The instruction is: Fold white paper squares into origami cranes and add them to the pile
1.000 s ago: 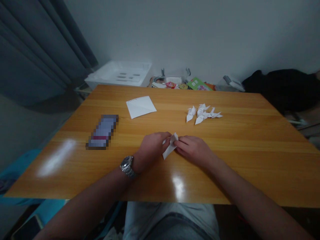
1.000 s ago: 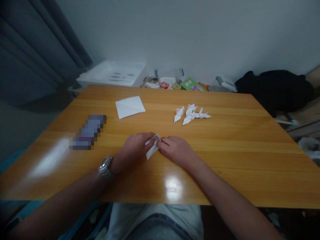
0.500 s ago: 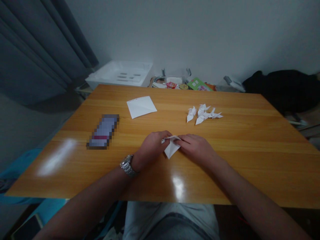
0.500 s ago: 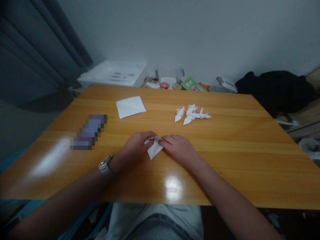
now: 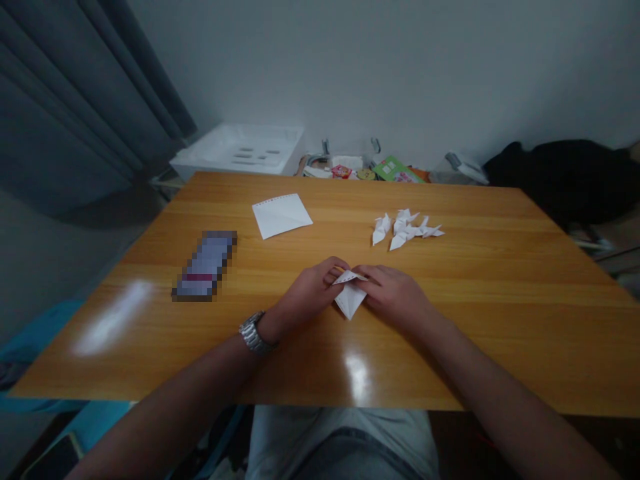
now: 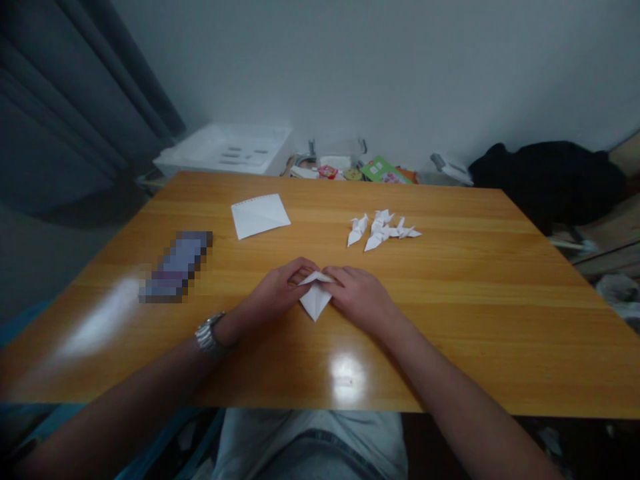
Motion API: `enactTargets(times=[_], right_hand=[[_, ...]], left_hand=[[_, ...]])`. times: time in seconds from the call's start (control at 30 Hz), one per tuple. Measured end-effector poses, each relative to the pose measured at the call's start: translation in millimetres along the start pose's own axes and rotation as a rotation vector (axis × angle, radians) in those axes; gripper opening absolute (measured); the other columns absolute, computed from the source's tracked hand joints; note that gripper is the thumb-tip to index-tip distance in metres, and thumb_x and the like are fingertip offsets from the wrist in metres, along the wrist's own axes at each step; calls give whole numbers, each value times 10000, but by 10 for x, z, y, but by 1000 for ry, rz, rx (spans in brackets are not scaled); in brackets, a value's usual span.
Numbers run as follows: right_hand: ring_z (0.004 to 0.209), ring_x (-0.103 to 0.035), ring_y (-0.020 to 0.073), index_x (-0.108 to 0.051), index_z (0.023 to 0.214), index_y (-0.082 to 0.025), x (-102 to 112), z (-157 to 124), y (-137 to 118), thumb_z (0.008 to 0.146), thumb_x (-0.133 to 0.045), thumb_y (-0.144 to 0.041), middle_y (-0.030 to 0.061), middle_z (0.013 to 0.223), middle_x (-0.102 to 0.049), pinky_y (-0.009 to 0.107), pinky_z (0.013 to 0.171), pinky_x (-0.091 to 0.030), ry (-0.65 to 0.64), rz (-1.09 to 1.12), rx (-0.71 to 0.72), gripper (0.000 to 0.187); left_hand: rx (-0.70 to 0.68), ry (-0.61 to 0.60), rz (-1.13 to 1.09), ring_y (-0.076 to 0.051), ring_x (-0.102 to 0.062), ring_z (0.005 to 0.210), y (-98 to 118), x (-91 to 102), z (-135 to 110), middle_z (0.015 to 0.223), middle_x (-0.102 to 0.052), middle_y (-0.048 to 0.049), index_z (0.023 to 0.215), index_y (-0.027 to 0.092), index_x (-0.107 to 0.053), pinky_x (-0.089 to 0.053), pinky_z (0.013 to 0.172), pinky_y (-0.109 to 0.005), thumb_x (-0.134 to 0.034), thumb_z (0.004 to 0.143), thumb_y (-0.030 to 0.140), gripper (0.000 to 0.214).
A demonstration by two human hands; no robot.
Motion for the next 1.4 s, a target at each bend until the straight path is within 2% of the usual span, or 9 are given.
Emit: enactTargets(times=[0.17, 0.33, 0.43, 0.53, 0.87, 1.03, 1.13, 1.23, 1.4], right_hand=[[1034, -669, 278, -708, 1182, -191, -25, 15, -30, 937, -679, -249, 138, 1340, -643, 414, 869, -563, -63, 37, -87, 254], [1000, -681, 282, -703, 1214, -167, -15, 3, -16, 912, -697, -230, 168, 1342, -641, 431, 852, -565, -48, 41, -138, 308], [1004, -684, 282, -728, 1165, -161, 3, 5, -14, 906, -695, -198, 171, 1343, -643, 430, 847, -568, -40, 40, -88, 264], [997, -686, 281, -727, 1162, -162, 16, 7, -18, 898, -700, -182, 167, 1313, -663, 426, 819, -572, -16, 52, -13, 267], [1137, -668, 290, -678, 1183, -153, 38, 0, -6, 964, -602, -168, 178, 1411, -624, 452, 907, -562, 107, 98, 46, 233], [1178, -653, 272, -693, 1074, -192, 143, -32, 43, 945, -564, -99, 143, 1453, -600, 470, 946, -550, 187, 213, 59, 205], [1188, -654, 246, -687, 1043, -214, 174, -42, 67, 952, -521, -98, 121, 1362, -662, 461, 994, -540, 285, 367, -34, 222], [1147, -675, 240, -670, 1111, -222, 137, -30, 79, 981, -524, -182, 111, 1228, -714, 443, 994, -549, 335, 518, -229, 199], [988, -728, 229, -655, 1207, -212, -6, 5, 35, 966, -620, -376, 105, 1146, -750, 399, 886, -591, 203, 813, -487, 293]], left_hand=[[13, -46, -123, -190, -722, 940, -14, -61, -25, 1109, -734, -75, 1180, 202, -598, -581, 802, -300, -649, 919, 330, 295], [-32, -101, -212, -194, -690, 1033, 138, -4, -47, 1208, -703, -98, 1240, 176, -613, -550, 910, -320, -608, 942, 337, 338], [-8, -52, -222, -202, -684, 994, 179, 23, -18, 1090, -729, -93, 1098, 151, -658, -549, 880, -323, -544, 979, 429, 323], [71, 10, -239, -190, -682, 854, 129, 8, 17, 914, -728, -66, 953, 152, -645, -552, 755, -297, -577, 951, 485, 340], [114, 122, -346, -160, -662, 805, -31, 54, 55, 927, -703, -73, 969, 152, -634, -530, 677, -258, -697, 872, 433, 304], [102, 163, -422, -141, -655, 800, -51, 52, 67, 940, -672, -61, 997, 146, -609, -532, 691, -250, -716, 863, 393, 300], [100, 167, -435, -137, -659, 785, -44, 43, 57, 946, -653, -52, 1060, 150, -581, -538, 680, -249, -721, 860, 357, 319], [106, 166, -392, -147, -667, 806, -47, 28, 48, 973, -654, -60, 1117, 157, -576, -544, 682, -253, -722, 862, 345, 349], [61, 155, -341, -156, -680, 845, -99, -19, 54, 998, -674, -72, 1097, 160, -602, -554, 706, -262, -719, 861, 324, 310]])
Point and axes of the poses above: each hand's wrist, its own z-axis towards the middle knuckle, its own x-axis out of the back of the hand, y = z × x, the point moved 1 cm from there along z, towards the middle knuckle
